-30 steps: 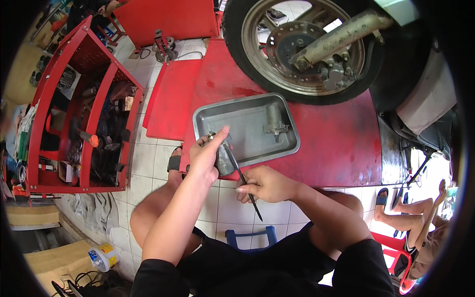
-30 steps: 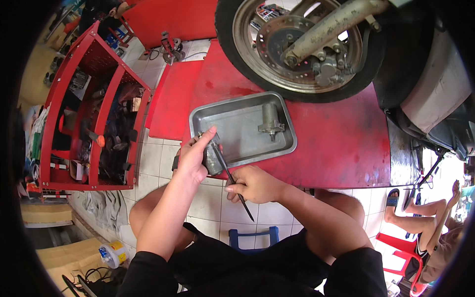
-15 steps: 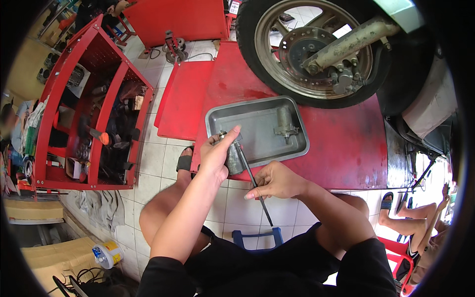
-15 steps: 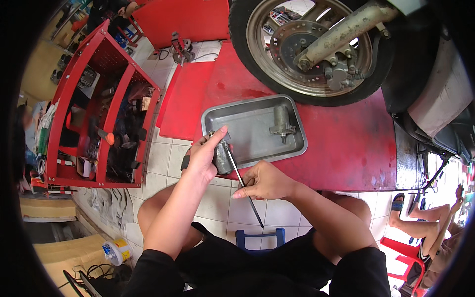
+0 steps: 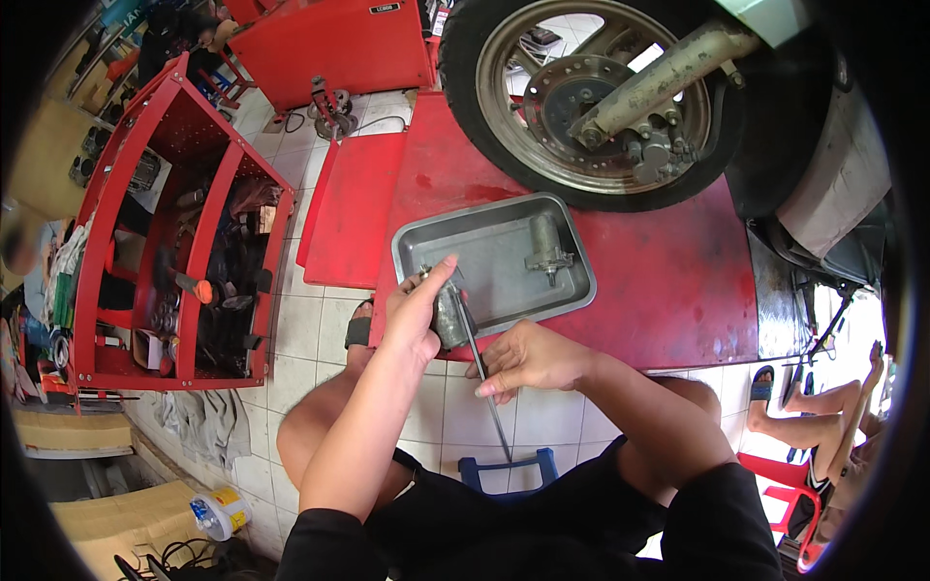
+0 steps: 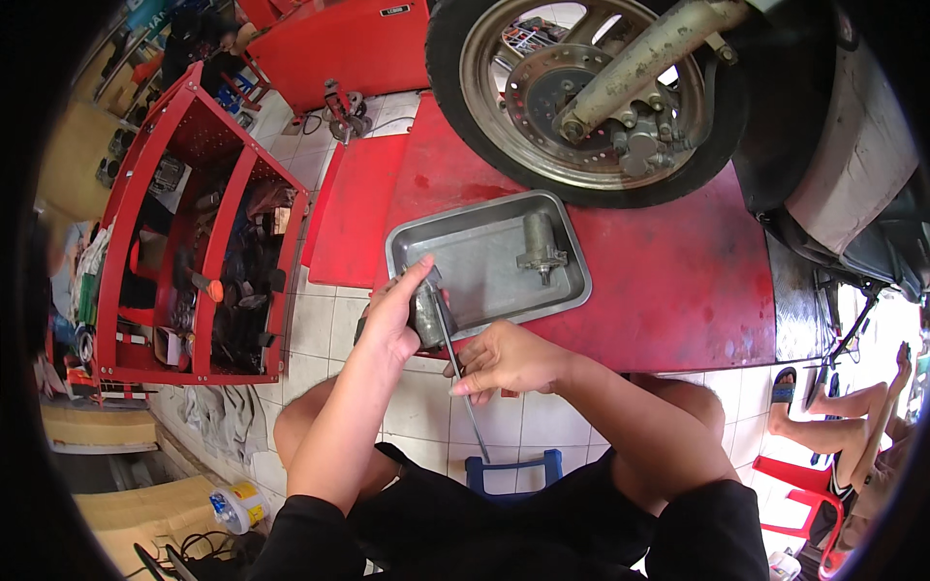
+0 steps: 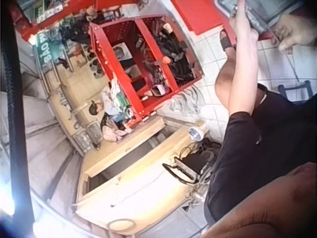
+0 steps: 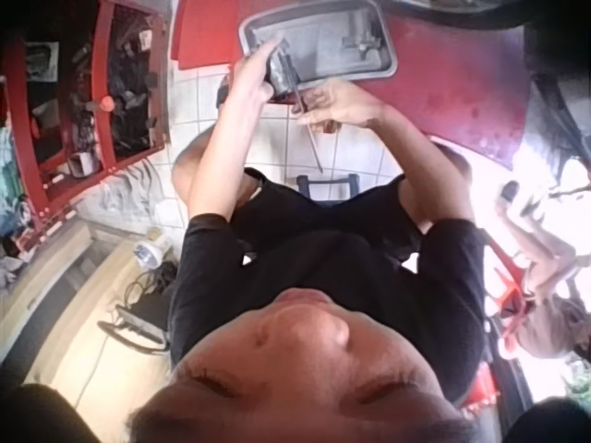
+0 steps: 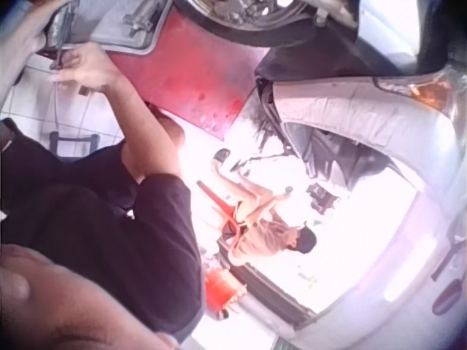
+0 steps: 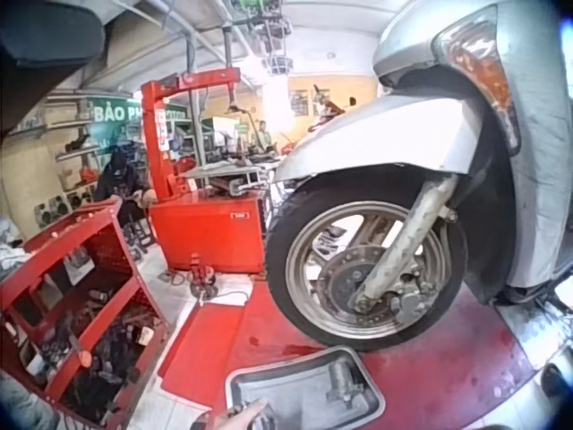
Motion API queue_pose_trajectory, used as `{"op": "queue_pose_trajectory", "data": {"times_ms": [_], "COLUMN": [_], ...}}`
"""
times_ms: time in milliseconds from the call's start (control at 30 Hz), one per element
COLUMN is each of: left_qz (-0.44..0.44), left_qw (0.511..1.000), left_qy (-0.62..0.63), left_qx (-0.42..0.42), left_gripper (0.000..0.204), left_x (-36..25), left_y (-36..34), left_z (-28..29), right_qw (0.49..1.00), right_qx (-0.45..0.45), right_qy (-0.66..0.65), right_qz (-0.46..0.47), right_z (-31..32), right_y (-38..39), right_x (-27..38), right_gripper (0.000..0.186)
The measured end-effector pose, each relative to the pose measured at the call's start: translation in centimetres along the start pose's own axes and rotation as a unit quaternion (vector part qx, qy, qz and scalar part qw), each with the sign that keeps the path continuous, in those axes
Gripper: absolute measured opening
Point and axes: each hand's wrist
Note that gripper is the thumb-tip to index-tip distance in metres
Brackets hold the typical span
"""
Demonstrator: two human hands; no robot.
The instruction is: The person sits on a low stool in a workshop and uses a screwdriver to disassemble a cylindrical metal scooter part over a metal tray. They remove small internal components and place them into the tray while a scooter is elevated on a lift nearby.
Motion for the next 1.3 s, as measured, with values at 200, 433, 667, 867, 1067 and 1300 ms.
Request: {"op": "queue_pose_trajectory", "data": {"times_ms": [200,433,667,867,1067,1300], "left_qz": [-0.001,0.014,0.026,0.045,0.034,0.087], "left_qw": [1.000,1.000,0.999,0.998,0.999,0.995], "left_qy": [0.018,0.003,0.017,0.041,0.031,0.017], "left_qx": [0.012,0.013,0.015,0.033,0.029,0.041], "left_gripper": [0.042,0.050,0.047,0.046,0.054,0.044], "left_x": [0.1,0.4,0.6,-0.1,0.6,0.7], "left_y": [-1.0,-0.1,-0.3,0.0,-0.4,0.1], "left_z": [-0.1,-0.3,0.4,0.4,0.7,0.5], "right_qw": [0.999,0.991,0.994,0.998,0.998,0.994], "right_qx": [-0.007,0.043,0.024,-0.063,-0.051,0.038], "right_qy": [-0.041,-0.115,-0.094,-0.001,-0.021,-0.104], "right_qz": [-0.001,-0.049,-0.045,0.030,-0.005,-0.026], "right_z": [0.0,0.9,1.6,0.4,-0.3,0.2], "right_y": [0.0,0.8,1.1,0.6,-0.1,1.5], "right_x": [-1.0,-1.0,0.2,0.3,-0.9,0.8], "right_gripper": [0.038,0.050,0.053,0.034,0.039,0.045]}}
Point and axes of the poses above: each hand's wrist, its own y-axis away from the middle knuckle, its own z-axis out of the back of the hand, x = y × z, and after that the axes turned 12 degrees about -x, right-handed
